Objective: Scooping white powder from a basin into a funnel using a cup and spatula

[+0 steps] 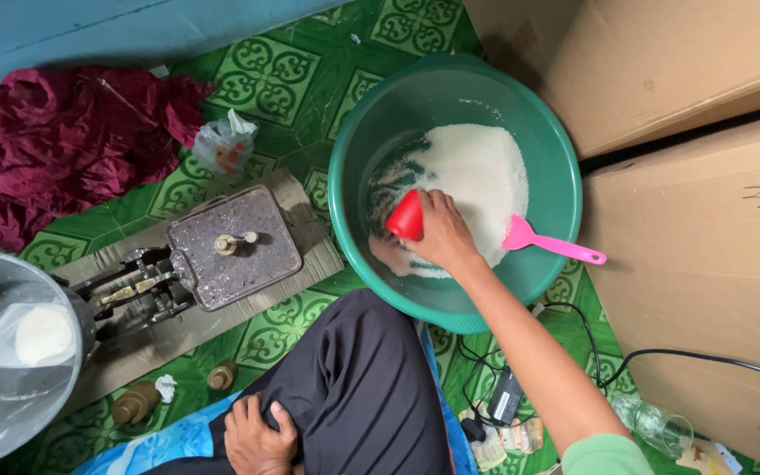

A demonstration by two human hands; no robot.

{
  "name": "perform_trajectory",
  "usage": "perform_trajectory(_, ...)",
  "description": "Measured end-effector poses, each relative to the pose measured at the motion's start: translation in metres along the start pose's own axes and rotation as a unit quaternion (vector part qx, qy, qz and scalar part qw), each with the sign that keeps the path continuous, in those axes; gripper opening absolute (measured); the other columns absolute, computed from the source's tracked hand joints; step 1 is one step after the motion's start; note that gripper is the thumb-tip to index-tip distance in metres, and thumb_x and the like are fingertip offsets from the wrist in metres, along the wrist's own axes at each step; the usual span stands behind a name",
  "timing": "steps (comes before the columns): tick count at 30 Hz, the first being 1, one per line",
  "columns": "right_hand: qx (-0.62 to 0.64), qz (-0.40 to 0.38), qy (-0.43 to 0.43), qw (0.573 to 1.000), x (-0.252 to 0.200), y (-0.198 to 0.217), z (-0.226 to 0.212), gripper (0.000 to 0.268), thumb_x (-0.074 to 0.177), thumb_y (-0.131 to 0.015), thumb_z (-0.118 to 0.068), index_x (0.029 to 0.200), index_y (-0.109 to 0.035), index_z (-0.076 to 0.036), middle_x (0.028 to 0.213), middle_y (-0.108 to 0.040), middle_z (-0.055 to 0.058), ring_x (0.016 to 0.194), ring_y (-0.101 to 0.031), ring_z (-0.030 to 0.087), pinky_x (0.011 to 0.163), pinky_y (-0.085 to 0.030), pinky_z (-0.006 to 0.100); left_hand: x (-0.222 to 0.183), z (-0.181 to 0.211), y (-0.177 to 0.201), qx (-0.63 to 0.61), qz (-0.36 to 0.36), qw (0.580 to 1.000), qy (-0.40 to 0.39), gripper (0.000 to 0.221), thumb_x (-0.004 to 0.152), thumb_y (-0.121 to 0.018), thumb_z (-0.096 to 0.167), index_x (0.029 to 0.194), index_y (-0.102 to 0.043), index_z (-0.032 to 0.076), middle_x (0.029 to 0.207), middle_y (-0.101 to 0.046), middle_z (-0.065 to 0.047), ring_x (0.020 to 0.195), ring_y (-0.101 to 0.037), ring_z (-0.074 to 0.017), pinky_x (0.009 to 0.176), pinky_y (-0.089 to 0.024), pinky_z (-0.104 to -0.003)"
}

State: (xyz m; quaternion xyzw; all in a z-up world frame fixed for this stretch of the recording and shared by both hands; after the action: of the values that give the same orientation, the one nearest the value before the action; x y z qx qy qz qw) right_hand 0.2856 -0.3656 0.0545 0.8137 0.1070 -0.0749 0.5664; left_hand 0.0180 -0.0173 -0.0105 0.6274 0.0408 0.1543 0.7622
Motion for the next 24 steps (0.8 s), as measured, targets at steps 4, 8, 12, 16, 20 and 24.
perform_trajectory(4,-0.011,-0.014,0.018,1.000,0.015,-0.002,-0.013,0.095,0.074,-0.082,-0.031,0.146,-0.031,0.002,0.137,-0.041,0.019,0.126,-0.042,0.038,0.097,-0.045,0.050,0.000,0.001,0.002,0.002,0.001,1.000,0.006,0.034,0.081,-0.050,0.039,0.098,-0.065,0.013,0.099,-0.061,-0.004,0.085,-0.056,-0.0311,0.069,-0.045,-0.041)
perform_trajectory(8,-0.047,-0.053,0.083,0.994,0.025,-0.011,-0.026,0.102,0.069,-0.086,-0.021,0.149,-0.027,0.002,0.143,-0.041,0.021,0.130,-0.040,0.037,0.115,-0.031,0.047,0.001,0.002,0.003,0.003,0.004,1.000,0.001,0.034,0.083,-0.050,0.038,0.099,-0.065,0.013,0.099,-0.061,-0.005,0.085,-0.056,-0.0313,0.069,-0.045,-0.041)
perform_trajectory(12,-0.080,-0.080,0.101,0.988,0.030,-0.021,-0.030,0.098,0.076,-0.079,-0.040,0.148,-0.027,0.000,0.143,-0.040,0.017,0.129,-0.038,0.036,0.101,-0.041,0.053,0.001,0.001,0.002,0.002,0.002,1.000,0.004,0.034,0.083,-0.049,0.038,0.099,-0.066,0.013,0.099,-0.062,-0.005,0.085,-0.056,-0.0310,0.069,-0.045,-0.040)
perform_trajectory(16,-0.118,-0.113,0.131,0.978,0.032,-0.021,-0.031,0.098,0.069,-0.085,-0.025,0.147,-0.029,-0.003,0.144,-0.037,0.012,0.132,-0.036,0.032,0.100,-0.043,0.052,0.002,0.001,0.004,0.008,-0.015,1.000,0.004,0.034,0.082,-0.050,0.039,0.099,-0.066,0.014,0.100,-0.061,-0.004,0.087,-0.056,-0.0302,0.070,-0.045,-0.040)
perform_trajectory(20,-0.156,-0.164,0.165,0.960,0.027,-0.018,-0.031,0.097,0.065,-0.088,-0.022,0.144,-0.035,-0.002,0.141,-0.040,0.013,0.129,-0.040,0.034,0.105,-0.042,0.052,-0.002,-0.004,-0.003,0.022,-0.014,1.000,0.001,0.036,0.082,-0.049,0.040,0.099,-0.066,0.014,0.100,-0.060,-0.004,0.086,-0.056,-0.0299,0.069,-0.045,-0.039)
perform_trajectory(24,-0.196,-0.149,0.201,0.948,0.013,-0.025,-0.020,0.097,0.063,-0.089,-0.023,0.143,-0.038,-0.003,0.142,-0.040,0.011,0.125,-0.040,0.032,0.099,-0.045,0.047,-0.001,-0.002,-0.002,0.011,-0.013,1.000,0.007,0.035,0.081,-0.050,0.039,0.100,-0.066,0.013,0.100,-0.060,-0.005,0.088,-0.056,-0.0303,0.070,-0.045,-0.040)
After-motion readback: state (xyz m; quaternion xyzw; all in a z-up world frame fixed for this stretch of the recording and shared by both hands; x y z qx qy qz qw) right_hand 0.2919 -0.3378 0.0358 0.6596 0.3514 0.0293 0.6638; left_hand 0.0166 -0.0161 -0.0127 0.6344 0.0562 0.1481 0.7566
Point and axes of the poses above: each hand's wrist, its own x-axis towards the middle knuckle, its own y-axis out of the back of the hand, z = x × y, the point moved 2 cm from there along x, towards the middle knuckle
